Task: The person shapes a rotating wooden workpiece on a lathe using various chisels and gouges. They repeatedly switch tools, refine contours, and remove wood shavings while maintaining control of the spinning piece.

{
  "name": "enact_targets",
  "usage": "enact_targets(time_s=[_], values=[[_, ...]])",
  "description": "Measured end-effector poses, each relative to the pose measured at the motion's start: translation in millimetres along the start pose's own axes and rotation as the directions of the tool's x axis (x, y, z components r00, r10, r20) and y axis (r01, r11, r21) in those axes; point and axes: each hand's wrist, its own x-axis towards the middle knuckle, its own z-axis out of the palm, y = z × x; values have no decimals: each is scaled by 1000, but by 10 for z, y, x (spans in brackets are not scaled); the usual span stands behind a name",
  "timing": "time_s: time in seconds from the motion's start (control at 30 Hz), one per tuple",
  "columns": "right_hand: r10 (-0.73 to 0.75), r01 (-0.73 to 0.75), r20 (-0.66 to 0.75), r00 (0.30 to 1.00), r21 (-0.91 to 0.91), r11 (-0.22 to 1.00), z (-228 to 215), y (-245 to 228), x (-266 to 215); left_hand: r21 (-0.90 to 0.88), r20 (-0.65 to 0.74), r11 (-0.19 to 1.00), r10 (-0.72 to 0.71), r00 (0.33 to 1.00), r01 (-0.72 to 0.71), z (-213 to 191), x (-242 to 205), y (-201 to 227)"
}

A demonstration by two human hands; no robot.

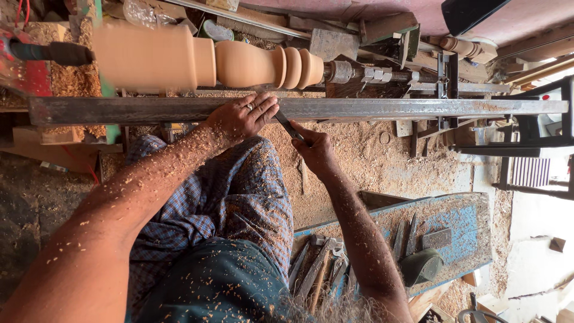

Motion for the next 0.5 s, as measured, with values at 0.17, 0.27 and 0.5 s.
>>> enact_targets(time_s=[0.17, 0.27, 0.5], values=[[-75, 76, -7, 997, 63, 995, 68, -109, -50, 6, -18, 1000, 16, 1000, -16, 71, -86, 11], [-43, 43, -4, 999, 8, 999, 84, -173, -88, 9, -3, 1000, 15, 1000, -15, 163, -120, 22], [-111, 111, 12, 994, -148, 983, 315, -45, 186, -107, -137, 991, -89, 987, 74, 392, -203, 114]])
